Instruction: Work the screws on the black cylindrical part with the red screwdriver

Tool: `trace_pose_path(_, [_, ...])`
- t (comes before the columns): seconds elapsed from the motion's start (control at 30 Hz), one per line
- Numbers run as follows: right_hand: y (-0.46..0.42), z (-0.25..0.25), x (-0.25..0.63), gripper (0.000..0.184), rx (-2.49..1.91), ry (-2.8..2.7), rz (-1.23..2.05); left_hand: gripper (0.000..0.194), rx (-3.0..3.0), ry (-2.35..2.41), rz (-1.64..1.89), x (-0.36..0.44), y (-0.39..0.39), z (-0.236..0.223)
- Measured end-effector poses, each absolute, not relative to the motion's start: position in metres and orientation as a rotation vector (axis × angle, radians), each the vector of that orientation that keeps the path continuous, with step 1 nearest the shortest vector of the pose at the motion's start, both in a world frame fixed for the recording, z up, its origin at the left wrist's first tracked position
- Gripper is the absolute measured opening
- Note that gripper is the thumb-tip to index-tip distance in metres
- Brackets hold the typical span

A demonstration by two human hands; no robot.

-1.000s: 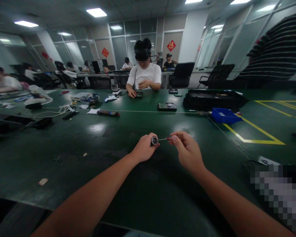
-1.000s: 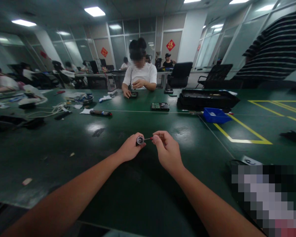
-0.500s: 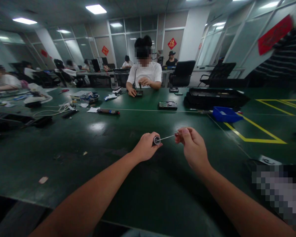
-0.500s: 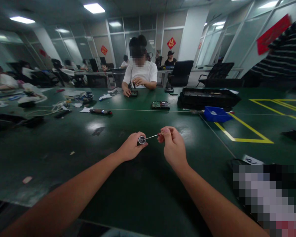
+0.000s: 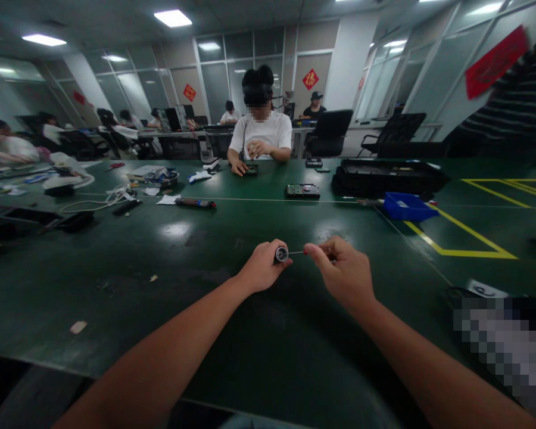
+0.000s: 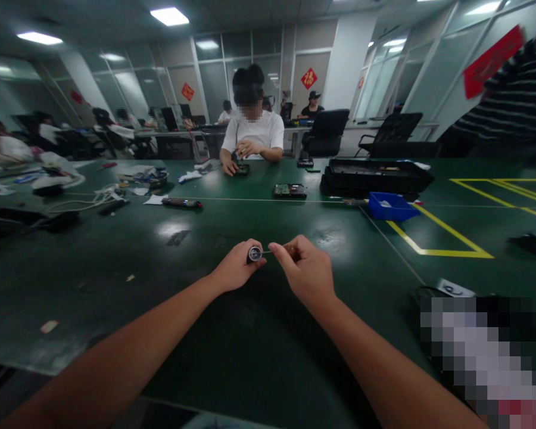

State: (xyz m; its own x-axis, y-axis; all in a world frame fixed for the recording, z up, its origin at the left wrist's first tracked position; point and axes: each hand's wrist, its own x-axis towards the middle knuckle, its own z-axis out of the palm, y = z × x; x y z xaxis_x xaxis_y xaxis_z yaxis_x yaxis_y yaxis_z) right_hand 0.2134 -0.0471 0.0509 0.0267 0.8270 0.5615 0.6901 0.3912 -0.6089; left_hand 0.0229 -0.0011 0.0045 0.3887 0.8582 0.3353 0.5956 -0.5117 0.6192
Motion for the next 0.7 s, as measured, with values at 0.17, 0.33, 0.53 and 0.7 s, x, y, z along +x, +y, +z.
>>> trace_pose_path(0.17, [-0.047,0.052,0.215,0.024,-1.279,-1.781,0.174,0.015,2.238,1.247,0.891,0.022,-0.001,0.005])
trace_pose_path(0.33, [-0.047,0.048,0.216,0.02,-1.148,-1.872,0.241,0.015,2.227,1.271,0.894,0.023,0.001,0.003])
trace_pose_path(0.53, [-0.047,0.045,0.212,0.023,-1.155,-1.621,0.472,0.015,2.238,1.269,0.903,0.023,0.001,0.002])
trace_pose_path(0.7, [-0.04,0.037,0.205,0.026,-1.078,-1.421,0.711,0.015,2.227,1.283,0.919,0.023,0.002,0.001])
